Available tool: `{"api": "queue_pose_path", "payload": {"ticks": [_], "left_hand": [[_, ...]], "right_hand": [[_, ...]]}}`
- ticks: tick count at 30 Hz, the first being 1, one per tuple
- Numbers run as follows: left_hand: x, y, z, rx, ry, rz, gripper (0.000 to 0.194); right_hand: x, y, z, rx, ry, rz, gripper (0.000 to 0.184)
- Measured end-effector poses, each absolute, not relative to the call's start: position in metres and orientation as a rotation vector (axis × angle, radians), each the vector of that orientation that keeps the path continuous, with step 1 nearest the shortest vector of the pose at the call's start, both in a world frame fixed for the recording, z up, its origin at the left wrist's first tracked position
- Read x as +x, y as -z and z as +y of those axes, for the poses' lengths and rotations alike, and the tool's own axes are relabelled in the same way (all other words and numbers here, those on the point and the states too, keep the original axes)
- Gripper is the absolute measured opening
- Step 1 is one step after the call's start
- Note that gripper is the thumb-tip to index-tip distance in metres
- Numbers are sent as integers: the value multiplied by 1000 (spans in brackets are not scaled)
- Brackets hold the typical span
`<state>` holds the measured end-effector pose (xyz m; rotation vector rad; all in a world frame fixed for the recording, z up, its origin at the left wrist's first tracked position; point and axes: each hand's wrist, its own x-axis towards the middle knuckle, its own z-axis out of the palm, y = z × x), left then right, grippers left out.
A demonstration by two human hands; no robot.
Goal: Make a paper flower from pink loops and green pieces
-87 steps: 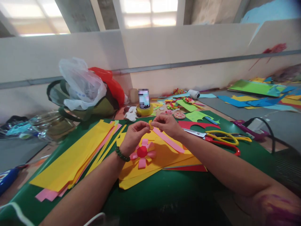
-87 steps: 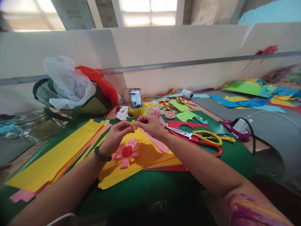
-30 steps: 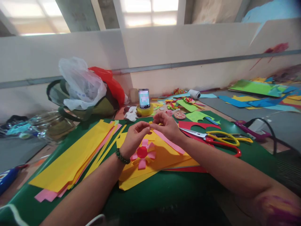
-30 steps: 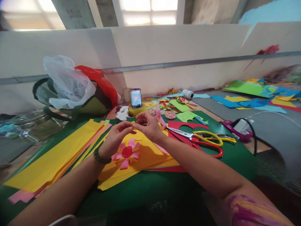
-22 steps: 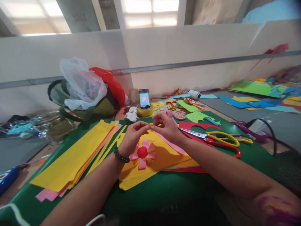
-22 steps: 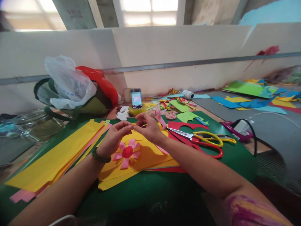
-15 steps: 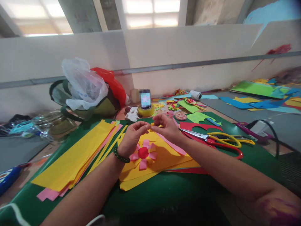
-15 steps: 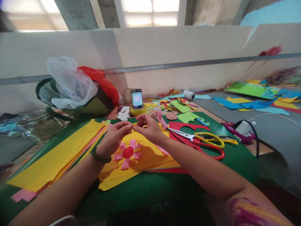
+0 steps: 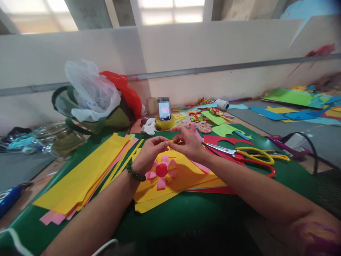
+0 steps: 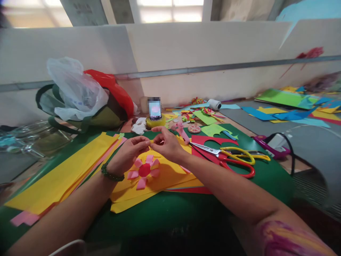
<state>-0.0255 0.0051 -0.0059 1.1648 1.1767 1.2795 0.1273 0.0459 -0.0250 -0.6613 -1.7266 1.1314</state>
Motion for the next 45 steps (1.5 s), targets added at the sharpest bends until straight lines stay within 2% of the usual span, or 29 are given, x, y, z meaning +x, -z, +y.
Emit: {"api": "queue_pose_path", "payload": {"ticks": [9, 45], "left_hand": [[-23, 5, 5, 1096, -1322, 1156, 32], [-20, 4, 2, 1257, -1396, 1265, 31]], "right_hand": [[128, 27, 55, -671, -1341, -1648, 49], [127, 27, 51, -703, -1210, -1714, 45]]}}
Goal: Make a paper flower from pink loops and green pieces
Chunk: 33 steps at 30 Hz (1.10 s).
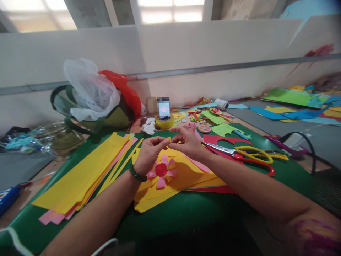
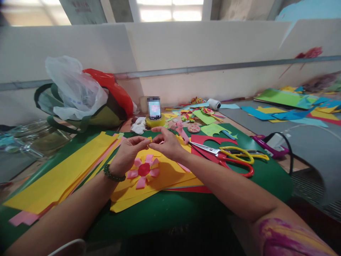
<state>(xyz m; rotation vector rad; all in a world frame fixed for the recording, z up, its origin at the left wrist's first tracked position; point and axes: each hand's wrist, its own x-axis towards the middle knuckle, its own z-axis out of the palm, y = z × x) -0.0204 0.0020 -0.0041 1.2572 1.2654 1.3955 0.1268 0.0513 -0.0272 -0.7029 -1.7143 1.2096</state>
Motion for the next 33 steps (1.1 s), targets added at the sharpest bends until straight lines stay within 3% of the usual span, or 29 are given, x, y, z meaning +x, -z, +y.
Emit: {"api": "queue_pose_path", "payload": {"ticks": [10, 21, 33], "left_hand": [[-19, 2, -2, 1150, -1354, 1233, 28], [-20, 5, 0, 1254, -1353, 1238, 26], [-20, 10, 1, 1449, -1394, 1266, 29]], "right_hand": [[132, 26, 57, -749, -1209, -1722, 57], [132, 27, 55, -713, -1145, -1778, 44], [128, 28, 51, -703, -1116, -1785, 42]]}}
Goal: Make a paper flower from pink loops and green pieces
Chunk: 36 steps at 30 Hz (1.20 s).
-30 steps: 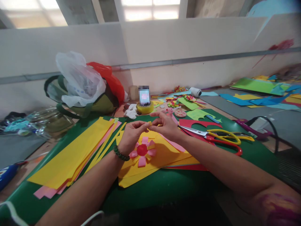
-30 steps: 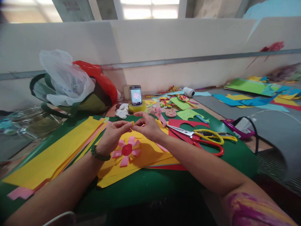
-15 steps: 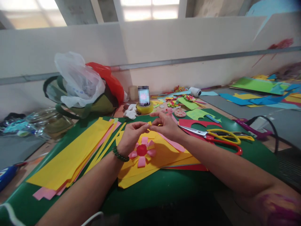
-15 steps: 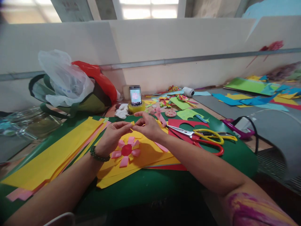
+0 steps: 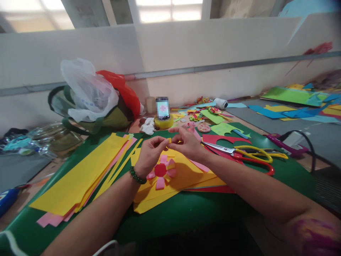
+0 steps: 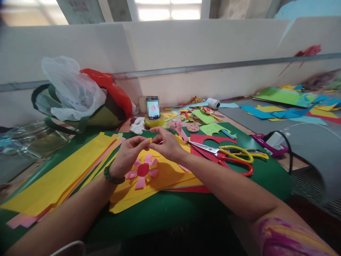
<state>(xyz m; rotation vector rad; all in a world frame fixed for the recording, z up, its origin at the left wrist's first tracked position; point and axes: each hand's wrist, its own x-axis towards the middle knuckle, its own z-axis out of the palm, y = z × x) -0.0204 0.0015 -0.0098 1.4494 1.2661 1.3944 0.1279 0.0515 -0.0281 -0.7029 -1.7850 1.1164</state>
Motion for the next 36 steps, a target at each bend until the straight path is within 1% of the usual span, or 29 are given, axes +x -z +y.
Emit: {"api": "queue_pose_path", "payload": {"ticks": [7, 15, 25, 31, 36], "left_hand": [[-20, 7, 0, 1308, -1399, 1228, 27], [-19, 5, 0, 1345, -1387, 1259, 28], [-18, 5, 0, 1374, -1390, 1253, 26], [-19, 4, 0, 1334, -1439, 1247, 26], [-24, 7, 4, 1280, -1447, 1237, 27]], "right_hand": [[128, 29, 51, -708, -1109, -1806, 44], [127, 31, 51, -695, -1112, -1826, 50], [127, 29, 49, -703, -1123, -1817, 47], [128, 25, 49, -710, -1261, -1720, 43], [131, 17, 53, -785, -1435, -1500, 37]]}}
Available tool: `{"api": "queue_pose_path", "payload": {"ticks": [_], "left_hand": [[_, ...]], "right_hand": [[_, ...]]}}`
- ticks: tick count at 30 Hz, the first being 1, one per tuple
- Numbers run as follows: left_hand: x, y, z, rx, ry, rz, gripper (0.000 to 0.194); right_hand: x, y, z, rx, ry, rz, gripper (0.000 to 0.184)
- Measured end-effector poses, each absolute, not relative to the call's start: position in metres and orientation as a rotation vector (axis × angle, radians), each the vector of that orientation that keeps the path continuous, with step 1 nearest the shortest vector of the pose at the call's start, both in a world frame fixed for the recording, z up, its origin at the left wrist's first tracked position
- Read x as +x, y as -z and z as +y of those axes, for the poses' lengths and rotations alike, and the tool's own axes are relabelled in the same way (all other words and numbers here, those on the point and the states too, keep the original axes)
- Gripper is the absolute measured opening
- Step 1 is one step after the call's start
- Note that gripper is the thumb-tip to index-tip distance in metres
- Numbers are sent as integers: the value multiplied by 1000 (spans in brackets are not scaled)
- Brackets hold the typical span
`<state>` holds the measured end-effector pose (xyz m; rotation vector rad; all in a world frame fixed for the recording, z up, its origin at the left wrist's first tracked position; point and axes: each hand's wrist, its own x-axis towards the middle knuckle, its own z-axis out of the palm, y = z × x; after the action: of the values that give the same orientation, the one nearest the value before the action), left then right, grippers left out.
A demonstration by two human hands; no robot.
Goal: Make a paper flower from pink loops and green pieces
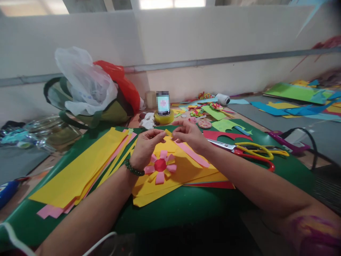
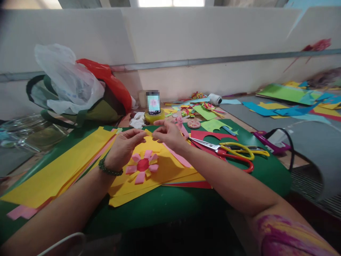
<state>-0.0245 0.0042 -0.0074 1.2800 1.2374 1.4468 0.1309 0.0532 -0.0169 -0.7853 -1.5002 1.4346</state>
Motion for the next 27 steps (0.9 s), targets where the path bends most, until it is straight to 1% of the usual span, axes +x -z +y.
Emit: {"api": "queue_pose_path", "payload": {"ticks": [2, 3, 6, 9, 10, 12, 16, 18, 20, 22, 25, 27], "left_hand": [[-30, 6, 6, 1355, -1337, 1264, 26], [-35, 4, 7, 1434, -1226, 1291, 25], [-53, -2, 12, 1774, -731, 1438, 16], [-69, -7, 17, 2090, -277, 1725, 3], [-73, -8, 18, 2159, -172, 1811, 2], [-77, -10, 18, 2241, -52, 1912, 12], [-72, -12, 14, 2258, 25, 1921, 24], [-68, -12, 12, 2247, 65, 1901, 24], [-65, -11, 11, 2263, 11, 1862, 22], [-63, -10, 10, 2271, -200, 1795, 21], [-57, -10, 8, 2144, -637, 1615, 26], [-52, -10, 7, 2006, -799, 1481, 25]], "right_hand": [[133, 13, 56, -816, -1463, -1430, 36], [135, 12, 57, -826, -1458, -1412, 35], [142, 10, 62, -826, -1438, -1459, 35], [146, 13, 67, -851, -1521, -1650, 34], [146, 15, 68, -873, -1562, -1727, 33], [144, 20, 70, -929, -1621, -1869, 31], [135, 31, 72, -1002, -1635, -2024, 30], [133, 34, 72, -1018, -1644, -2037, 30], [133, 35, 73, -997, -1662, -2021, 30], [134, 34, 72, -943, -1668, -1989, 31], [137, 28, 69, -860, -1613, -1943, 33], [138, 24, 66, -813, -1533, -1939, 35]]}}
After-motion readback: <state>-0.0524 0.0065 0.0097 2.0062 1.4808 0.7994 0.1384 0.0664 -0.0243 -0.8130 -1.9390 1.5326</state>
